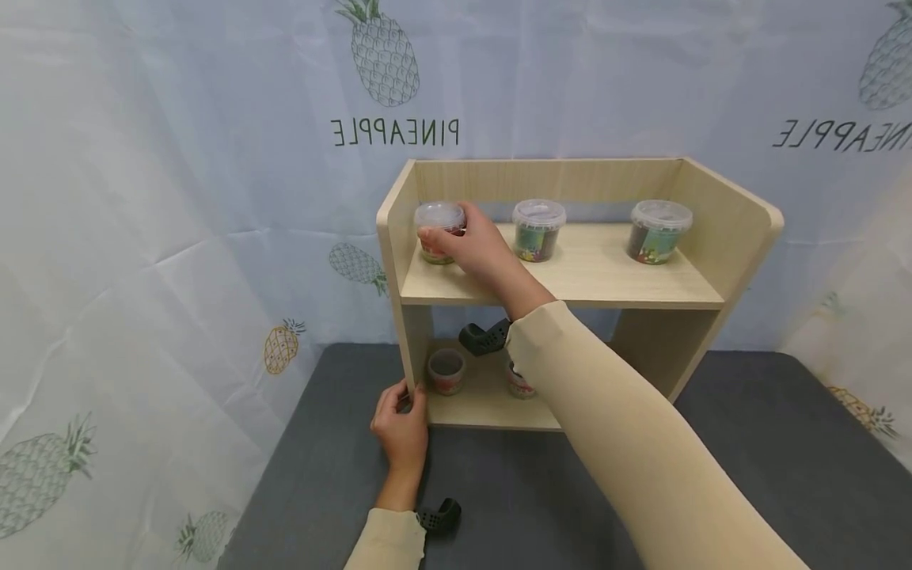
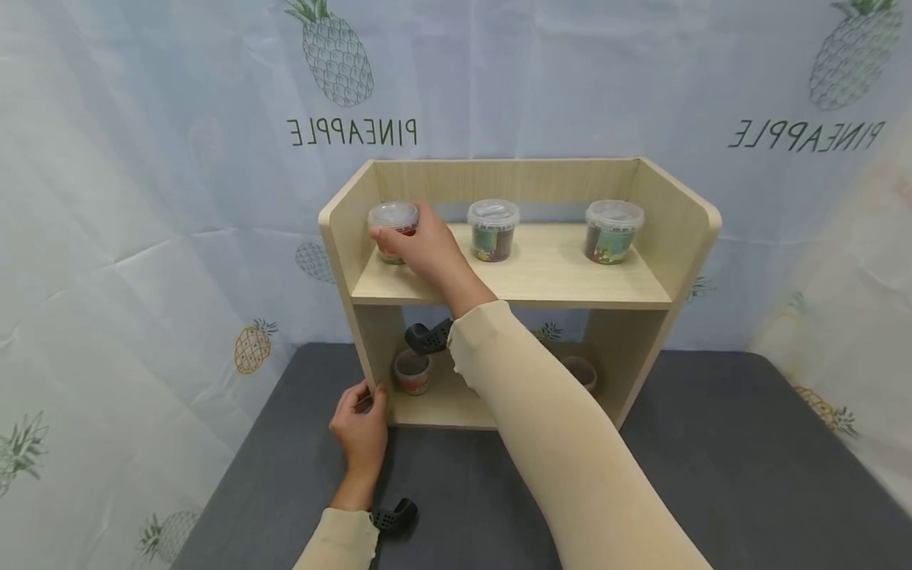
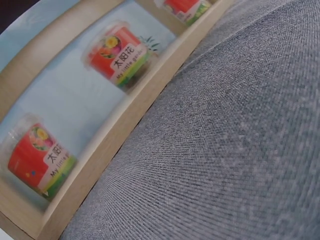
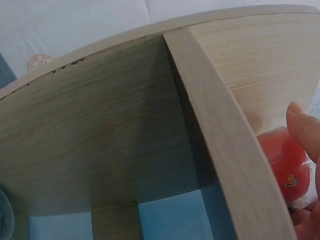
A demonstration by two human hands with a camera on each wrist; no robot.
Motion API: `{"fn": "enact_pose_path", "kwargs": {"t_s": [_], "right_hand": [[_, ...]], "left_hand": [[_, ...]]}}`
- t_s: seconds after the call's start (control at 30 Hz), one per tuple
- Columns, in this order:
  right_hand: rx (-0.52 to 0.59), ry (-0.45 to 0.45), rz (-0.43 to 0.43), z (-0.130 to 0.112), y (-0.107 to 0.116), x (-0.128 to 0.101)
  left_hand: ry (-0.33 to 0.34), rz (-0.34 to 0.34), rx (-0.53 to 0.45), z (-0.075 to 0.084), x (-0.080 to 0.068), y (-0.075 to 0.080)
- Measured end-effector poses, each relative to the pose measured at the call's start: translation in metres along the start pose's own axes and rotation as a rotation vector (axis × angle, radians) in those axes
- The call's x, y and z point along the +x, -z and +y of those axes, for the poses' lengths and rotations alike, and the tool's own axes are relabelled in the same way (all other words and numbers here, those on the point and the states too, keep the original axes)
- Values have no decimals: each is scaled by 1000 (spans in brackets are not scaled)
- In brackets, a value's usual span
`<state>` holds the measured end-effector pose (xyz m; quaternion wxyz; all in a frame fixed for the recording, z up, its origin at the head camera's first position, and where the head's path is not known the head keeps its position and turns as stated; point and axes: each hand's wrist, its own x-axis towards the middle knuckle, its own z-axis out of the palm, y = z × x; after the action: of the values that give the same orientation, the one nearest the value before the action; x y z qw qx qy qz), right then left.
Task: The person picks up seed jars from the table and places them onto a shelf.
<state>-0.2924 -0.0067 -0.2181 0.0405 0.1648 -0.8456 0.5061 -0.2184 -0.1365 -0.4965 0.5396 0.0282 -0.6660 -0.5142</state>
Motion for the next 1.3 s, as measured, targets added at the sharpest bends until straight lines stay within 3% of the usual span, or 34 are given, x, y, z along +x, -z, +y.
{"fn": "enact_pose_path", "kwargs": {"t_s": [0.2, 0.33, 0.7, 1.3], "right_hand": [[-21, -13, 16, -2, -3, 2], [-33, -30, 38, -4, -5, 2], [-75, -79, 49, -8, -10, -1], [-88, -81, 44, -9, -12, -4]], "left_hand": [[0, 5, 2, 26, 6, 2], [-13, 7, 3, 35, 9, 4], [-30, 7, -34, 32, 9, 4], [-22, -1, -30, 34, 9, 6]]}}
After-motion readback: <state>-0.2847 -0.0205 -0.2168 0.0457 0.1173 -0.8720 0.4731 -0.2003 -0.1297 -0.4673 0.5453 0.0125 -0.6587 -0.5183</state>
